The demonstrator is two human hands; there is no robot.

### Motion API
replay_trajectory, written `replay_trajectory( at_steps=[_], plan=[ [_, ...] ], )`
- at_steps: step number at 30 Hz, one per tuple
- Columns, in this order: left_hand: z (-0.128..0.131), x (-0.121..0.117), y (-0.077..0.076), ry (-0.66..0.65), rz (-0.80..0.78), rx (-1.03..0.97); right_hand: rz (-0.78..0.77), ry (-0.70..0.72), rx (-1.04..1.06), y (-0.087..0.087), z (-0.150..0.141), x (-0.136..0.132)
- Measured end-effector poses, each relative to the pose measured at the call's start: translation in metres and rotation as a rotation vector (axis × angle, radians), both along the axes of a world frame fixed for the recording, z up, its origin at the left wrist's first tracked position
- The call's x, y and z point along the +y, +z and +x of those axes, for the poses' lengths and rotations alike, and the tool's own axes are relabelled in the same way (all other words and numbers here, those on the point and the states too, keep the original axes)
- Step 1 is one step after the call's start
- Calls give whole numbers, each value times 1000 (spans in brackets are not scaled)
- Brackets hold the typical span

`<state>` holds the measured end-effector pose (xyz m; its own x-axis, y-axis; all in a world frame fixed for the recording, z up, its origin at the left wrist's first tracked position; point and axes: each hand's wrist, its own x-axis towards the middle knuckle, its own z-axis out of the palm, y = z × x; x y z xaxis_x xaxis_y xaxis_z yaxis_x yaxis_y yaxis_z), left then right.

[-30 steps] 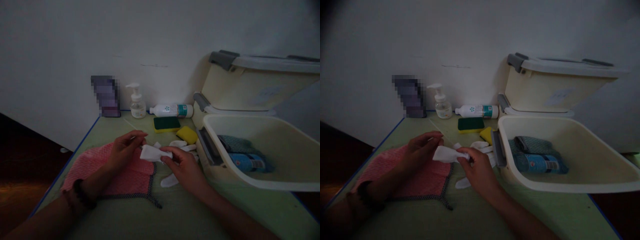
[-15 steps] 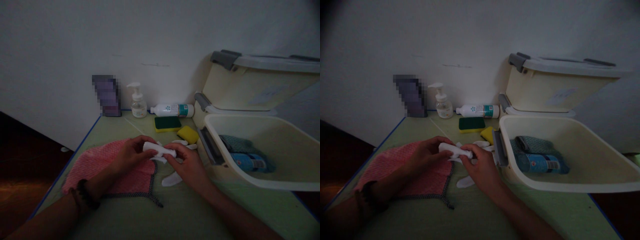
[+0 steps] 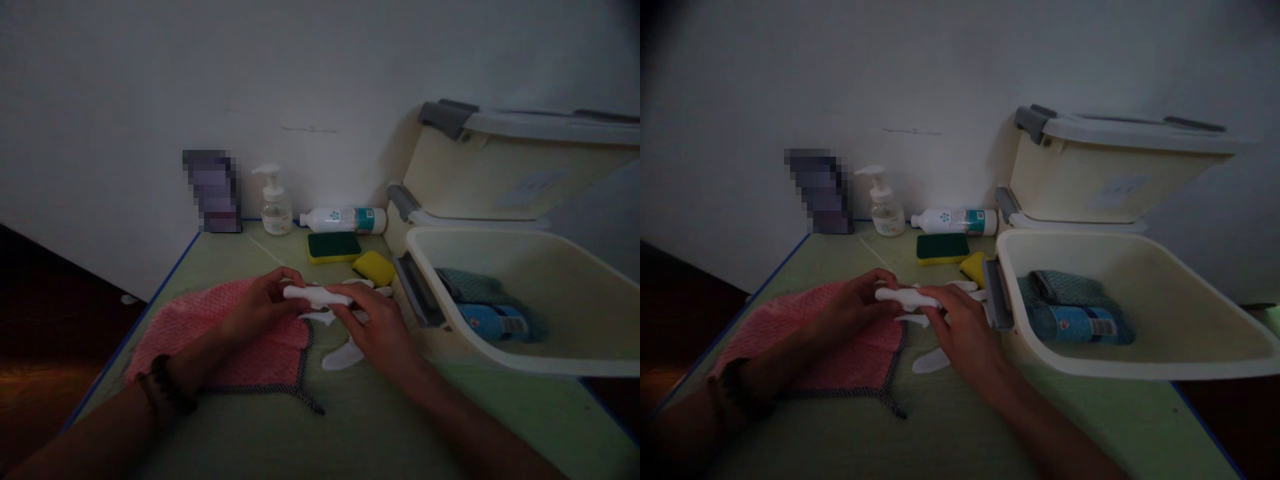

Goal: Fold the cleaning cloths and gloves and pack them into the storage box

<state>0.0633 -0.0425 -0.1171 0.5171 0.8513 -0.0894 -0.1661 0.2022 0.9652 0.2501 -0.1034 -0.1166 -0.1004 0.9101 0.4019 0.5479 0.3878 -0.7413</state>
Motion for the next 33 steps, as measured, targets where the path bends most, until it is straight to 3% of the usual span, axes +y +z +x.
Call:
replay_trajectory(
  at_steps=[6,8,13,20,27,33],
  plan=[
    [0,1,-2,59,-7,-31,-335,67,354,-1,-2,0],
    [-1,0,-1,66,5,-28,-383,74,426,-2,-3,0],
    [-4,0,-2,20,80,40,-367,30,383,-6,-5,-1],
    [-4,0,-4,-49,146,83,-170,-25,125,1,-10,-7],
    [-2,0,2,72,190,274,-416,68,404,0,-8,-4],
    [0,-2,3,103,213,364,-377,47,559,0,-13,-6]
  ],
)
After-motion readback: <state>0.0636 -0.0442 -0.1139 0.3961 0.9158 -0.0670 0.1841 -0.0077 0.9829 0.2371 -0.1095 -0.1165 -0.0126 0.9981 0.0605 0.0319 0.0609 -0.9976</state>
